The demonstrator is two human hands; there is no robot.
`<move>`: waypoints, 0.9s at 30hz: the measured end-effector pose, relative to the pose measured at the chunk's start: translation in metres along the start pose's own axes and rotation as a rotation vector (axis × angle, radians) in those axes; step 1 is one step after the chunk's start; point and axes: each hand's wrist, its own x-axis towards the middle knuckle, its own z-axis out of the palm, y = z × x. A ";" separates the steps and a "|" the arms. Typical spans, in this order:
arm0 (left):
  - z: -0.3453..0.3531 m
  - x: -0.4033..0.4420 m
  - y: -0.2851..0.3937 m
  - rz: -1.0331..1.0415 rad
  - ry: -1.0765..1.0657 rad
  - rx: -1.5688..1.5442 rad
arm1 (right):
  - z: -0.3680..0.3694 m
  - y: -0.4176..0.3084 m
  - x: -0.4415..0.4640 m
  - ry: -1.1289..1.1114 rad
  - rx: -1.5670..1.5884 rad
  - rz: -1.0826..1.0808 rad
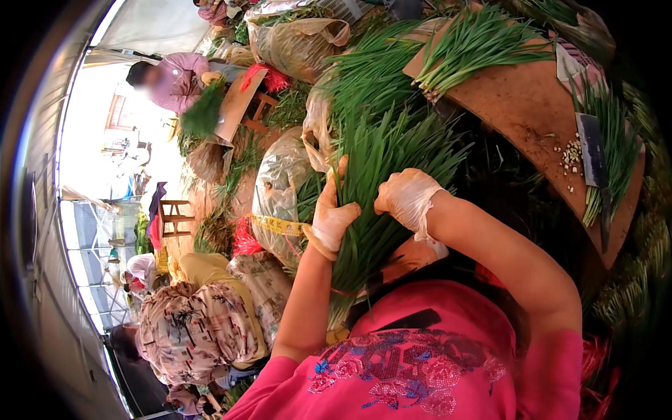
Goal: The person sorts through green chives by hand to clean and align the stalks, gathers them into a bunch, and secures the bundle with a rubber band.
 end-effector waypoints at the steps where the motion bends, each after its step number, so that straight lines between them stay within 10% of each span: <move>1: 0.000 0.000 0.000 0.001 -0.002 0.010 | 0.000 -0.002 0.001 -0.010 -0.019 -0.007; 12: 0.002 0.001 0.001 0.035 -0.022 0.050 | 0.024 0.016 -0.004 0.010 0.689 0.263; 27: 0.005 0.000 0.008 0.068 -0.031 0.124 | -0.004 0.013 0.013 -0.322 0.228 0.093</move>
